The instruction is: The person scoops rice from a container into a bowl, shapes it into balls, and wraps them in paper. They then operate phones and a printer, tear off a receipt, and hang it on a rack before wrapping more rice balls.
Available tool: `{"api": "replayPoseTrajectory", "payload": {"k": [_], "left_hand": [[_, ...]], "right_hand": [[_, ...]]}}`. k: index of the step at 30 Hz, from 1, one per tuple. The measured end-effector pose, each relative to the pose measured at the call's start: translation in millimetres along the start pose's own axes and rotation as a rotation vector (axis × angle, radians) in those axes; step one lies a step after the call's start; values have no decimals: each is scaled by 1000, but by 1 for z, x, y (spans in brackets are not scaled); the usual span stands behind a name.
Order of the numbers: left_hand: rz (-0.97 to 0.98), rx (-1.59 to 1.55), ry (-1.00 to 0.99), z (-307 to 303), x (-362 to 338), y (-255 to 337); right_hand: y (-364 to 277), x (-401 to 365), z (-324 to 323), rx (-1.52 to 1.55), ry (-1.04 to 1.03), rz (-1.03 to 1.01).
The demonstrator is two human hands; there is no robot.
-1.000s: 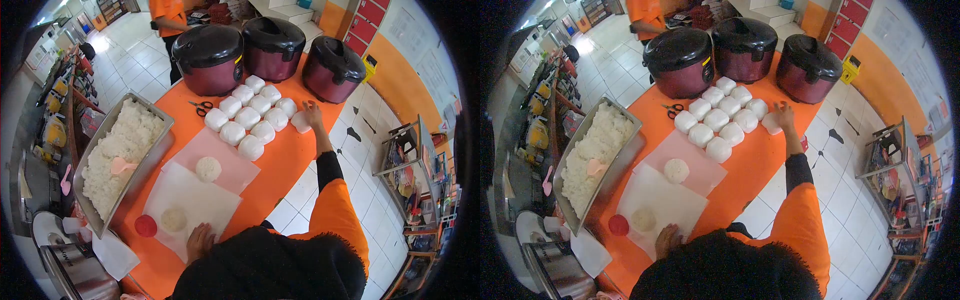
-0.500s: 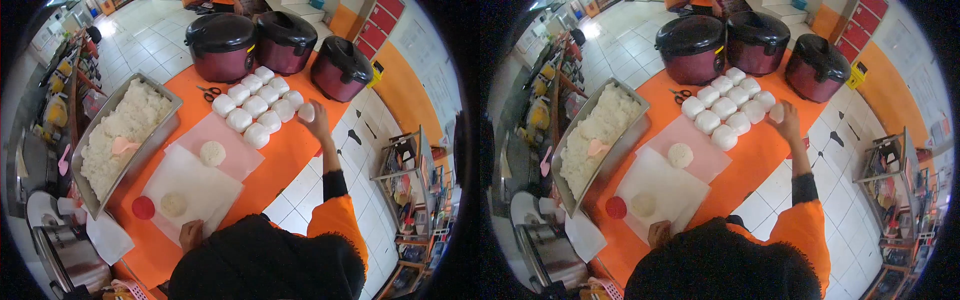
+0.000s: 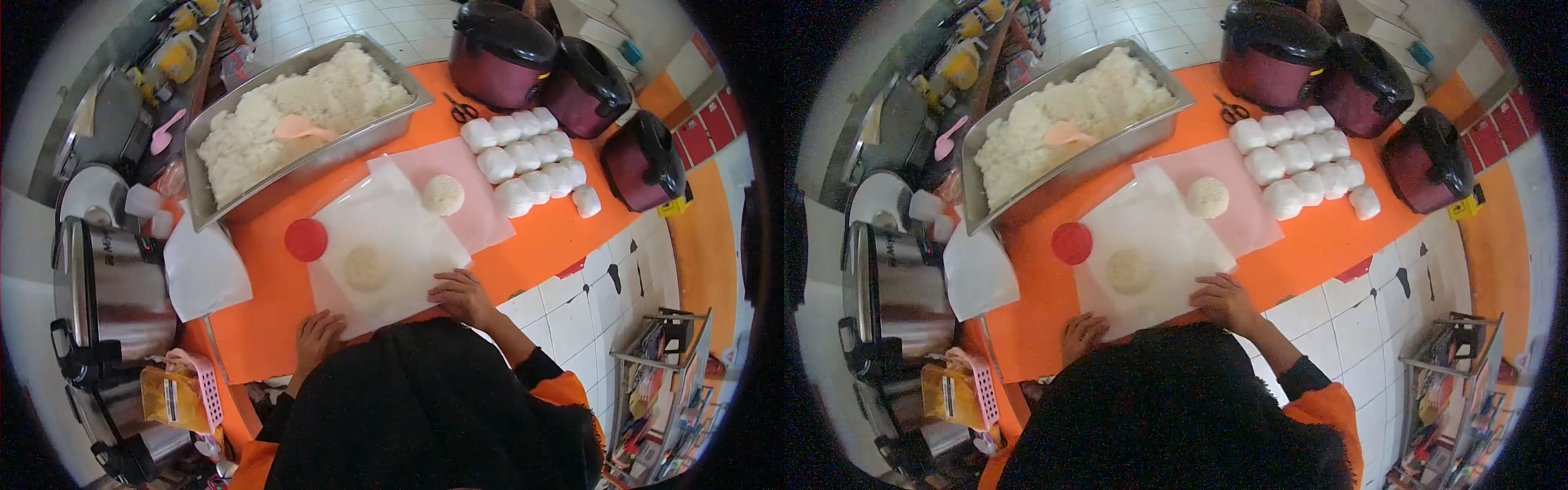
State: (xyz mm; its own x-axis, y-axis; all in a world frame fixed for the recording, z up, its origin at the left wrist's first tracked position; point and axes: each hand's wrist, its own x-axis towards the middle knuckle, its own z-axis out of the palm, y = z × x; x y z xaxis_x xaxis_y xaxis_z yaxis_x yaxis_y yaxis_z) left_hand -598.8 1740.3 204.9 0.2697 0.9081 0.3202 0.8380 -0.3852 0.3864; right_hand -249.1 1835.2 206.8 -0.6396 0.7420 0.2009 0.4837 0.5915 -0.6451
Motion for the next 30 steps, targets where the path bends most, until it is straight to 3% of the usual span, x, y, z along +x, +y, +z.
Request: {"api": "replayPoseTrajectory", "payload": {"k": [3, 5, 9, 11, 14, 17, 20, 21, 23, 24, 26, 27, 28, 30], "left_hand": [[-20, -149, 60, -9, -8, -4], [-150, -395, 160, 3, -4, -8], [-594, -744, 209, 3, 42, -2], [-587, -753, 253, 14, 65, -15], [-539, -645, 308, 19, 90, -23], [-451, -547, 389, 33, 94, -38], [-429, -409, 365, 34, 85, -47], [-426, -352, 346, 29, 90, -46], [-404, -123, 490, 15, 96, -26], [-385, -12, 567, 10, 101, -17], [-106, 18, 400, 17, 90, -9], [37, 95, 258, 21, 87, -3], [178, 178, 117, 25, 84, 5], [135, 90, 38, 36, 82, 25]], "right_hand": [[-7, -10, -7, 44, 62, 40], [-4, -12, -1, 78, 158, 67], [-13, 9, 23, 358, 375, 492], [-5, 25, 33, 403, 419, 627], [1, 48, 39, 223, 394, 773], [4, 55, 43, -147, 366, 666], [4, 60, 40, -177, 109, 740], [-3, 70, 27, -276, 157, 644], [-18, 91, 7, -459, 244, 456], [-12, 103, 8, -369, 269, 416], [13, 134, 17, -206, 329, 328], [16, 151, 18, -181, 393, 170], [22, 170, 21, -315, 357, 119], [26, 201, 22, -434, -17, 334]]}}
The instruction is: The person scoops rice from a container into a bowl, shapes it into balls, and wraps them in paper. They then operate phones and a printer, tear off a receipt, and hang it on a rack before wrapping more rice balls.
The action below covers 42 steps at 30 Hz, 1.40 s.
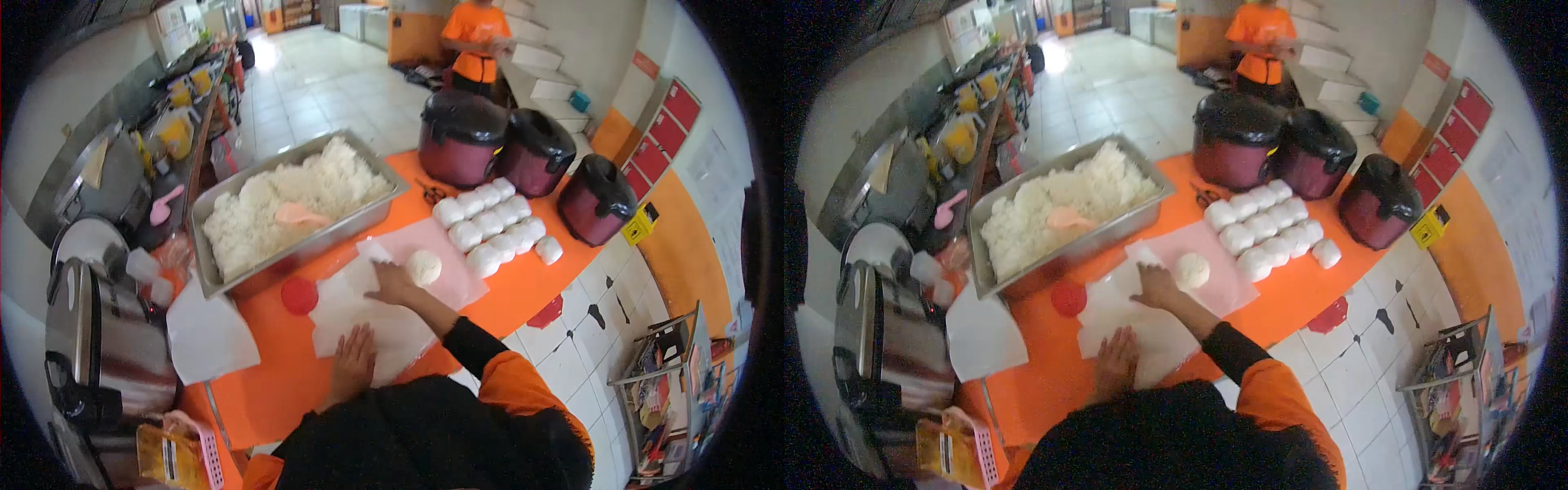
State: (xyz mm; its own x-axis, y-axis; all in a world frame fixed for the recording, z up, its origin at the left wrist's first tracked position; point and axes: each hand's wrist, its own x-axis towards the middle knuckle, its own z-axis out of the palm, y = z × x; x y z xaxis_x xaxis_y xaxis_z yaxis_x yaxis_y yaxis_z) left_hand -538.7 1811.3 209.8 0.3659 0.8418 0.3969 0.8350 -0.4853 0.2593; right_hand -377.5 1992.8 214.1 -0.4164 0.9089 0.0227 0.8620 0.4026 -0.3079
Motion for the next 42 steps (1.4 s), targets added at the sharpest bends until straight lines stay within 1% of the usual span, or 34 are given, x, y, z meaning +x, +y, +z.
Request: {"api": "replayPoseTrajectory", "payload": {"k": [2, 3, 5, 8, 11, 12, 15, 18, 21, 22, 24, 25, 27, 28, 30, 31, 33, 34, 37, 38, 40, 42], "left_hand": [[-9, 20, -60, 5, -2, 2], [-22, 34, -94, 6, -2, -1], [3, 36, -96, 5, -2, -7], [8, 35, -89, 4, 1, -6], [3, 35, -61, 7, 4, -8], [-1, 34, -51, 8, 5, -9], [-22, -10, -11, 13, 6, -9], [-26, -38, 33, 8, 11, -9], [1, -25, 44, 24, 8, -19], [-7, -50, 9, 23, 7, -21], [-23, -99, -62, 18, 11, -22], [-36, -109, -17, 15, 13, -19], [-63, -128, 76, -1, 20, -11], [19, 36, 90, -13, 27, -6], [176, 366, 115, -33, 39, 3], [173, 337, 17, -31, 37, 0], [169, 278, -180, -24, 32, -10], [112, 230, -166, -21, 28, -12], [-25, 114, -110, 2, 1, -23], [-53, 92, -92, 20, -12, -34], [-100, 22, -75, 25, -16, -46], [-135, -72, -81, 10, -11, -50]], "right_hand": [[7, 30, -1, -36, -328, -42], [9, 41, -3, 6, -368, -96], [7, 55, -6, 90, -465, -211], [-1, 56, -6, -54, -465, -294], [-7, 36, -7, 94, -336, -266], [-12, 23, -18, 77, -278, -306], [-25, -14, -36, 83, -171, -307], [-38, -58, -53, 68, -150, -342], [-27, -84, -20, 122, -16, -341], [-24, -95, -12, 71, 92, -411], [-23, -106, 2, 103, 176, -431], [-23, -111, 7, 117, 220, -442], [-30, -118, 16, 29, 226, -401], [-34, -119, 14, -16, 231, -382], [-44, -130, 0, -174, 184, -416], [-49, -135, -5, -249, 159, -432], [-54, -142, 5, -150, 291, -352], [-56, -145, 10, -103, 362, -310], [-54, -156, 32, 115, 417, -173], [-46, -158, 44, 115, 428, -183], [-26, -159, 65, 117, 440, -199], [-19, -156, 55, 170, 281, -146]]}}
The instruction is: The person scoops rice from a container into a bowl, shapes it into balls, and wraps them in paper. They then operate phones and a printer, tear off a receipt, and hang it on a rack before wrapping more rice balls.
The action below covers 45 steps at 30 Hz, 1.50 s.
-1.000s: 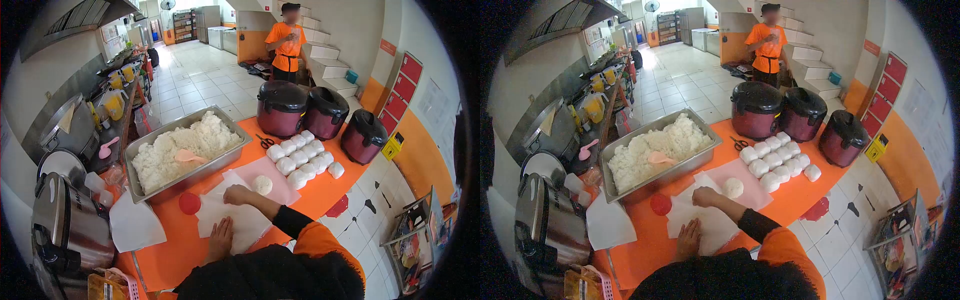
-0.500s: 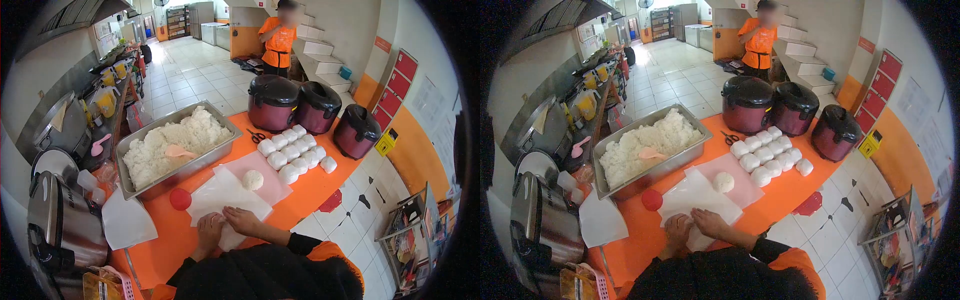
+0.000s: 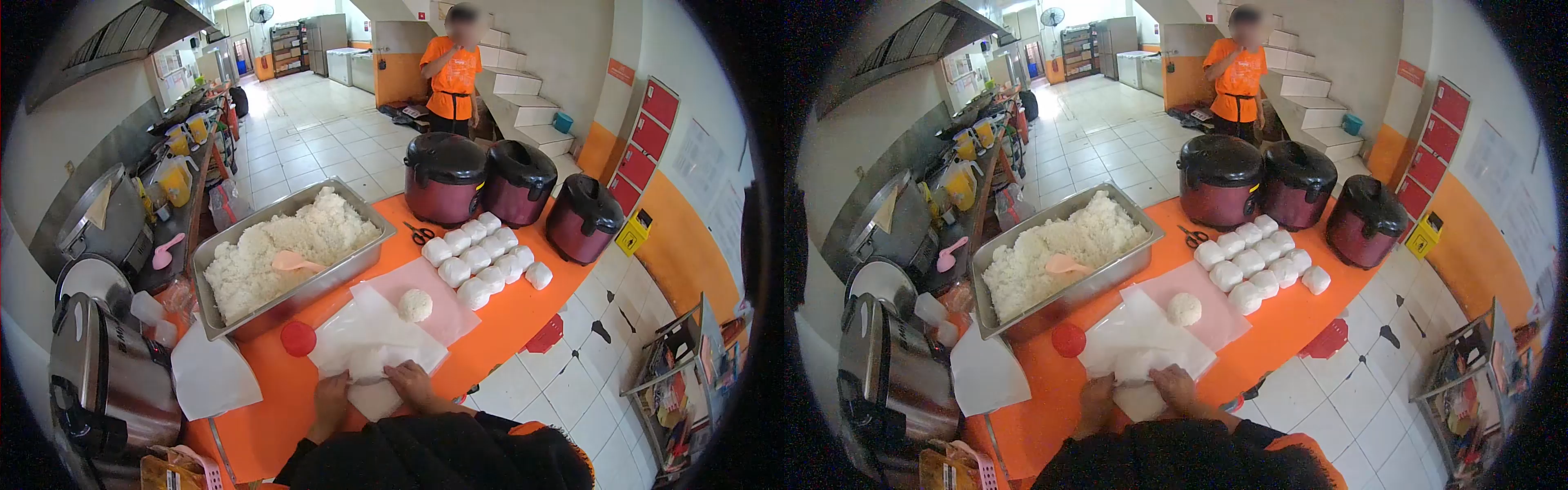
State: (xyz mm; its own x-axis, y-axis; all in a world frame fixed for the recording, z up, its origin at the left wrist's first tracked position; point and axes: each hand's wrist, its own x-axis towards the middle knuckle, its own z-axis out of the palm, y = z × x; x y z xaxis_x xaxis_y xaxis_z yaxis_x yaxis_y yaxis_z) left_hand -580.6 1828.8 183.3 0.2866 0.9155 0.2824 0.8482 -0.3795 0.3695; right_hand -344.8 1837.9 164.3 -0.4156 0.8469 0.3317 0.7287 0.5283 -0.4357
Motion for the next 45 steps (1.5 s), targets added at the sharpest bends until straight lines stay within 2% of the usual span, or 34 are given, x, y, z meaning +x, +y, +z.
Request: {"api": "replayPoseTrajectory", "payload": {"k": [5, 7, 9, 11, 13, 15, 16, 18, 21, 24, 27, 30, 32, 33, 35, 36, 39, 41, 42, 45], "left_hand": [[-113, -211, -107, -25, 30, -8], [-222, -226, -248, -34, 45, -11], [-357, -165, -445, -38, 70, -15], [-106, 78, -146, -36, 81, -9], [134, 211, -107, -36, 94, -12], [357, 225, -330, -33, 103, -17], [366, 228, -316, -29, 103, -20], [381, 237, -285, -24, 96, -24], [300, 156, -196, -25, 78, -16], [193, 126, 79, -14, 49, -8], [-49, 54, 159, 4, 22, 7], [-278, -281, 206, 8, 4, 35], [-504, -604, 85, 8, -1, 47], [-617, -765, 24, 6, -3, 53], [-492, -941, 7, -3, 4, 66], [-425, -1026, -2, -7, 6, 71], [-199, -930, 87, -8, 11, 83], [-167, -1021, 177, -1, 15, 91], [-147, -1067, 223, 0, 19, 93], [-349, -1590, 189, -12, 30, 104]], "right_hand": [[13, 34, -15, 248, -209, 292], [9, 59, -32, 319, -360, 456], [3, 76, -35, 117, -345, 349], [3, 89, -37, -29, -344, 199], [8, 99, -34, -117, -370, 25], [7, 103, -26, -152, -419, 50], [7, 104, -25, -172, -442, 62], [4, 95, -20, -164, -354, 91], [-5, 75, -19, -101, -220, 145], [-16, 51, -14, -21, -126, 228], [-24, 31, 6, 92, 8, 289], [-50, 27, 7, 377, 139, 500], [-61, 31, 0, 681, 190, 702], [-58, 30, 11, 707, 279, 653], [-47, 32, 32, 755, 461, 542], [-47, 35, 36, 785, 512, 593], [-50, 58, 18, 973, 592, 766], [-77, 68, -32, 1237, 533, 911], [-81, 69, -41, 1139, 534, 858], [-78, 71, -56, 860, 541, 665]]}}
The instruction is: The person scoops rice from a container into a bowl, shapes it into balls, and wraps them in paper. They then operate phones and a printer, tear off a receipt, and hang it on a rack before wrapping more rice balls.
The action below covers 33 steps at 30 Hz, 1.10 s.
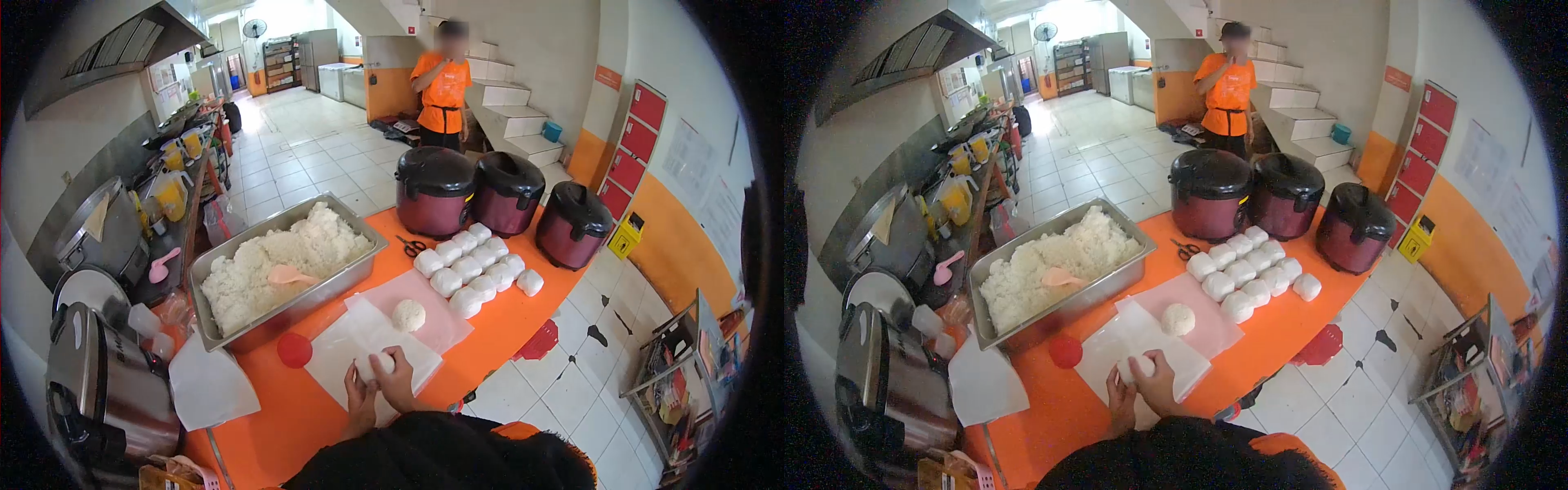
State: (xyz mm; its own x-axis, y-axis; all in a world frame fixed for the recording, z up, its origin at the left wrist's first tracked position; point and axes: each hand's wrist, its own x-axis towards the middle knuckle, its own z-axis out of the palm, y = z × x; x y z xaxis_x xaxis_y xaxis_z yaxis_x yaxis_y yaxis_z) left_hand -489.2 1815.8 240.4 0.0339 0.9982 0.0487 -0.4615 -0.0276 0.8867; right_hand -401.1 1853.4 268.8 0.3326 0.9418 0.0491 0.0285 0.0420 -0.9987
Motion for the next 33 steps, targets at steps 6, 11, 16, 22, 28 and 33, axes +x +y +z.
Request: {"api": "replayPoseTrajectory", "payload": {"k": [6, 11, 16, 22, 28, 33], "left_hand": [[-278, 43, -18, -16, 7, -7], [-336, 306, -152, -2, 15, -2], [-370, 355, -431, 30, 33, 10], [279, 1327, -628, 34, 73, -22], [522, 1419, -493, 10, 92, -62], [509, 1480, -505, 4, 99, -60]], "right_hand": [[-27, 11, -29, -235, -267, 233], [18, 12, -55, -411, -204, -206], [21, 19, -98, -92, -130, 163], [90, 68, -195, -396, 326, 166], [93, 130, -277, -832, 600, 64], [86, 133, -292, -923, 650, -169]]}}
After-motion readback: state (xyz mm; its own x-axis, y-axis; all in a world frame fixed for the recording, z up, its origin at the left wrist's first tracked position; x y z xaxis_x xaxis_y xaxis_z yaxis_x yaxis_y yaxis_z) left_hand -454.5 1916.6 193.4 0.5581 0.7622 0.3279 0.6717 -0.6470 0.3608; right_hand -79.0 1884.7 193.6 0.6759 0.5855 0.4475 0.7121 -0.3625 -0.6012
